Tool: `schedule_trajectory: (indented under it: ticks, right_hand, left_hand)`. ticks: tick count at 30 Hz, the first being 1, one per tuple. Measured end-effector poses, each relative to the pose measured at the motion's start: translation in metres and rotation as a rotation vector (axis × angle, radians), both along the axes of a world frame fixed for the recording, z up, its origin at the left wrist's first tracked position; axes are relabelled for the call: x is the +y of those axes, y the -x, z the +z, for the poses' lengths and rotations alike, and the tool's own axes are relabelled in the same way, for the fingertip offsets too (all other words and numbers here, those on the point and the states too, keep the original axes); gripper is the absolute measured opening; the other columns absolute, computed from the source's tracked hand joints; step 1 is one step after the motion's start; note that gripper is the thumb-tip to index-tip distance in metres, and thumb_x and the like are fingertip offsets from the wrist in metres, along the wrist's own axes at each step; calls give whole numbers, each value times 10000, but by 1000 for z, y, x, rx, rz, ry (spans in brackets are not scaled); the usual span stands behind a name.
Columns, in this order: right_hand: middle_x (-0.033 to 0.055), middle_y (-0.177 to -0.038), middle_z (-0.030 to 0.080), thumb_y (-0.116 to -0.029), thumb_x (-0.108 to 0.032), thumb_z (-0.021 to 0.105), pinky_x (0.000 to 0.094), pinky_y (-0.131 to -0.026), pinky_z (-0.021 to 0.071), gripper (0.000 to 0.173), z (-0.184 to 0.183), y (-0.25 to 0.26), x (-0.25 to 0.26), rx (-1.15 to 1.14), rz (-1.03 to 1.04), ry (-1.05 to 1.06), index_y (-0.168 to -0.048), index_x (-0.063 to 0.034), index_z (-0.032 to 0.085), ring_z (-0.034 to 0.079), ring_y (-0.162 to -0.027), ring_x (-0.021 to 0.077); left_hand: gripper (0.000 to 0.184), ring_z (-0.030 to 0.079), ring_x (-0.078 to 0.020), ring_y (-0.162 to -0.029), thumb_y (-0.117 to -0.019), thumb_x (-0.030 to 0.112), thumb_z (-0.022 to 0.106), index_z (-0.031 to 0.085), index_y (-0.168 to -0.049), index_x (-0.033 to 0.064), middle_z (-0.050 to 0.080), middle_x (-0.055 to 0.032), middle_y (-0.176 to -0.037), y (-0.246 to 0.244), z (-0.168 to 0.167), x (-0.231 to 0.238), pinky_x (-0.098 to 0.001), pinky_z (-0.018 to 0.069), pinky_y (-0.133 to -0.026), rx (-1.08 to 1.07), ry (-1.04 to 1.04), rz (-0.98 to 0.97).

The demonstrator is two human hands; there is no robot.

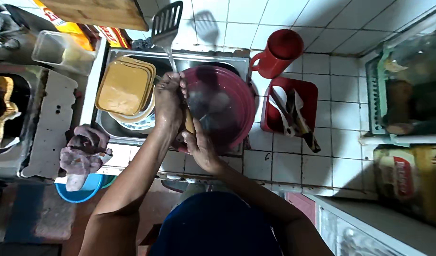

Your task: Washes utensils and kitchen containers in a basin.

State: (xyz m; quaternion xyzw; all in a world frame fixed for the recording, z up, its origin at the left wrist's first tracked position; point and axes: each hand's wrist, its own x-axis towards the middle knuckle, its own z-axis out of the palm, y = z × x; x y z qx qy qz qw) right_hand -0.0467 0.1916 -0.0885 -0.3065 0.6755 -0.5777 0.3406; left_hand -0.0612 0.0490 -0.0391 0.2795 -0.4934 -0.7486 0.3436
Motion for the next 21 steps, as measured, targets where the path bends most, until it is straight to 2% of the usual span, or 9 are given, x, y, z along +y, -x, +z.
schedule_trajectory:
  ticks: [3,5,7,8,10,11,14,18,21]
  right_hand:
    - [54,-724,558,-1065,-256,532,311,-530,478,301,3,25,29,79,-108,24,-1261,-37,596,515,-564,125]
    - [7,-681,519,-1061,-298,546,254,-493,442,263,13,47,55,114,-142,17,-1144,-56,609,474,-525,72]
    - [18,-766,607,-1020,-310,621,251,-529,492,304,23,66,88,261,-197,-31,-1194,-60,618,542,-579,64]
    - [47,-831,649,-1000,-289,650,271,-562,523,332,26,76,105,359,-242,-55,-1214,-35,638,579,-623,80]
    - [129,-990,668,-992,-285,644,348,-645,560,376,36,89,142,520,-326,-192,-1233,3,650,629,-736,158]
    - [143,-1005,667,-993,-295,636,371,-636,554,401,40,92,160,553,-374,-276,-1259,5,649,627,-729,178]
    - [114,-887,696,-1016,-252,606,308,-555,536,468,43,89,208,587,-519,-379,-1433,-42,581,605,-610,124]
    - [132,-900,713,-1028,-185,583,264,-574,529,478,41,80,252,581,-620,-471,-1475,-20,533,604,-620,98]
    - [103,-844,691,-1033,-200,562,244,-512,506,470,33,76,271,532,-664,-486,-1461,-6,543,578,-567,70]
  left_hand:
    - [391,677,-101,-746,-1132,228,253,604,-1060,71,688,14,-851,-3,-5,4,-276,598,-713,-11,162,-197]
    - [482,693,-76,-771,-1132,271,194,624,-1084,58,713,39,-871,-2,-17,14,-281,607,-733,-81,305,-368]
    - [321,692,-77,-841,-1099,164,383,670,-1112,20,720,4,-945,1,-39,28,-285,598,-802,-260,570,-602]
    - [253,705,-159,-957,-1050,140,533,693,-1188,0,733,-82,-1074,4,-53,33,-370,581,-903,-386,754,-738]
    - [406,654,-356,-1188,-965,107,679,624,-1350,-13,653,-210,-1322,16,-80,45,-547,504,-1043,-619,1095,-1013]
    - [466,612,-414,-1236,-931,67,692,592,-1378,-23,603,-242,-1382,22,-93,50,-589,478,-1052,-723,1234,-1104]
    - [598,444,-448,-1412,-997,32,582,374,-1556,-10,439,-271,-1541,37,-116,52,-586,355,-1150,-861,1477,-1213]
    - [456,510,-452,-1341,-987,27,608,523,-1432,-26,491,-265,-1485,46,-123,39,-576,433,-1087,-782,1510,-1197]
    - [365,561,-457,-1278,-983,9,598,600,-1347,-21,530,-265,-1438,51,-118,35,-576,476,-1044,-791,1489,-1212]
